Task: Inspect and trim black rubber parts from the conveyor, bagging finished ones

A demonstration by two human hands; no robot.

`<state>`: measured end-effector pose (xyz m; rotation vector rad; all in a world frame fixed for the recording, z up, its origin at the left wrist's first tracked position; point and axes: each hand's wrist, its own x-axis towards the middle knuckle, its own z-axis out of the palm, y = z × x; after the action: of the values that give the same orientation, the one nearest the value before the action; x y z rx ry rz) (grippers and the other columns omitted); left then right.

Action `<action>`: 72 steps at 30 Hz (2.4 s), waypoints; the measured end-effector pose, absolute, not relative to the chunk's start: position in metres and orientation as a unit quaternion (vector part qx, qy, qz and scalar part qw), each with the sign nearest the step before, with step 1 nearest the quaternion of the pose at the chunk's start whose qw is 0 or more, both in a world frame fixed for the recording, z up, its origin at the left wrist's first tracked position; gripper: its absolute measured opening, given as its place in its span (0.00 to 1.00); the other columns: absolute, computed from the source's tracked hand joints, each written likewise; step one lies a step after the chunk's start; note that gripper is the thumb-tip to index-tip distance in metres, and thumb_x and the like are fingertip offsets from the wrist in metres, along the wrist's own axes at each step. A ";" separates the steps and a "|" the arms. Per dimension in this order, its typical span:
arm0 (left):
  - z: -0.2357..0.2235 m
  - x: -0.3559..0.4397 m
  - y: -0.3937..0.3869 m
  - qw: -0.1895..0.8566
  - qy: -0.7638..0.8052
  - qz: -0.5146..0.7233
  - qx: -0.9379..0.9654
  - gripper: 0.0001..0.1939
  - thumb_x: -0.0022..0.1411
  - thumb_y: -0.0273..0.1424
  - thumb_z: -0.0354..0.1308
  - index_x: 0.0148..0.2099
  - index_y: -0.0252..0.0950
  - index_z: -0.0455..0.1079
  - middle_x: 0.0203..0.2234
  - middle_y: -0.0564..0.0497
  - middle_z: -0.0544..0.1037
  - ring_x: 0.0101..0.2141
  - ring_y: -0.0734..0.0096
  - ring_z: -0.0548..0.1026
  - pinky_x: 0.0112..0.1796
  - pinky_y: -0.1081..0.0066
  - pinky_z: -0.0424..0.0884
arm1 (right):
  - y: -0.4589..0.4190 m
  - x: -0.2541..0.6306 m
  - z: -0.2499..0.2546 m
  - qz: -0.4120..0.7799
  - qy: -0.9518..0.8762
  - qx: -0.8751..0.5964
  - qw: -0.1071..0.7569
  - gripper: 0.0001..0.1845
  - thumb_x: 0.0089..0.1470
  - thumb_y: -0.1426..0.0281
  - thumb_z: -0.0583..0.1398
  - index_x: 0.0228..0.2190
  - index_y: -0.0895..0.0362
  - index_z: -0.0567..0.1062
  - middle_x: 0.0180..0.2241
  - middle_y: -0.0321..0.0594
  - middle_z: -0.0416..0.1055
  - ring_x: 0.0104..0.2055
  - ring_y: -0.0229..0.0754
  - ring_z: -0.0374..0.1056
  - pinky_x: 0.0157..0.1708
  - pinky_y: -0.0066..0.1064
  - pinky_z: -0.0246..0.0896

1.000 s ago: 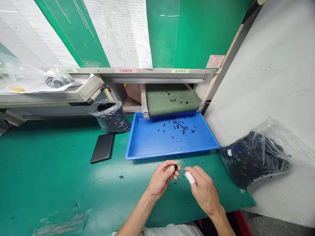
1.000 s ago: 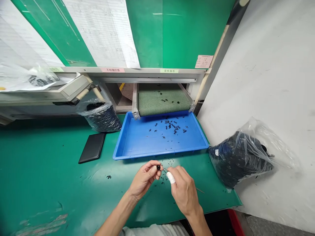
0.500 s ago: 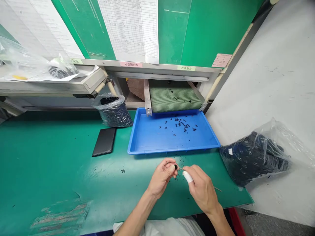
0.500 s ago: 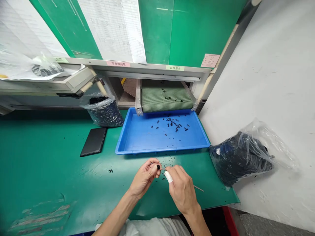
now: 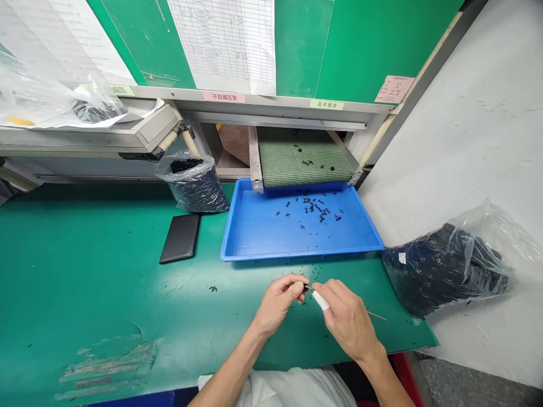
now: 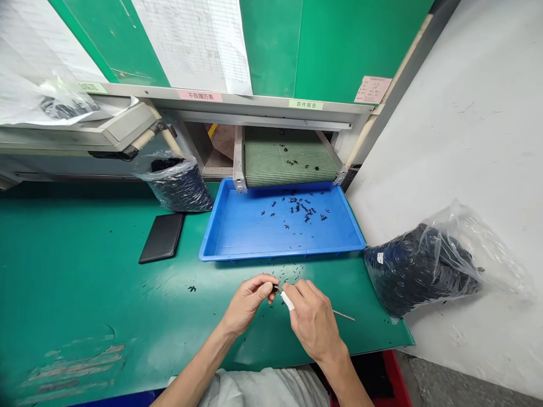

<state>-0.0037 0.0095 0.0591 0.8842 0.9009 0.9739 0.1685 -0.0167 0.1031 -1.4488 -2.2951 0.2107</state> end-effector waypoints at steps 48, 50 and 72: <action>-0.009 0.007 0.028 0.582 0.510 0.512 0.373 0.15 0.51 0.39 0.63 0.38 0.35 0.70 0.27 0.53 0.74 0.27 0.73 0.72 0.33 0.71 0.70 | 0.008 0.131 0.009 0.359 -0.555 -0.698 0.275 0.19 0.46 0.78 0.47 0.34 0.54 0.74 0.24 0.35 0.72 0.24 0.37 0.64 0.26 0.27 0.54; -0.009 0.005 0.028 0.582 0.518 0.499 0.379 0.15 0.53 0.39 0.62 0.38 0.35 0.71 0.27 0.52 0.75 0.27 0.72 0.73 0.34 0.70 0.71 | 0.011 0.137 0.000 0.369 -0.538 -0.709 0.268 0.18 0.46 0.76 0.48 0.33 0.55 0.74 0.22 0.34 0.71 0.23 0.37 0.63 0.24 0.26 0.52; 0.046 0.054 0.209 0.644 0.512 0.348 0.450 0.15 0.56 0.39 0.57 0.40 0.32 0.69 0.22 0.55 0.64 0.20 0.80 0.60 0.18 0.79 0.52 | -0.007 0.236 -0.058 -0.007 -0.671 -0.692 0.267 0.20 0.62 0.68 0.43 0.43 0.54 0.73 0.33 0.46 0.73 0.34 0.43 0.71 0.28 0.29 0.67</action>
<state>0.0545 0.2089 0.0455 1.0243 1.1665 0.7935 0.2355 -0.0065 -0.0576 -1.8673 -1.8110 -0.0192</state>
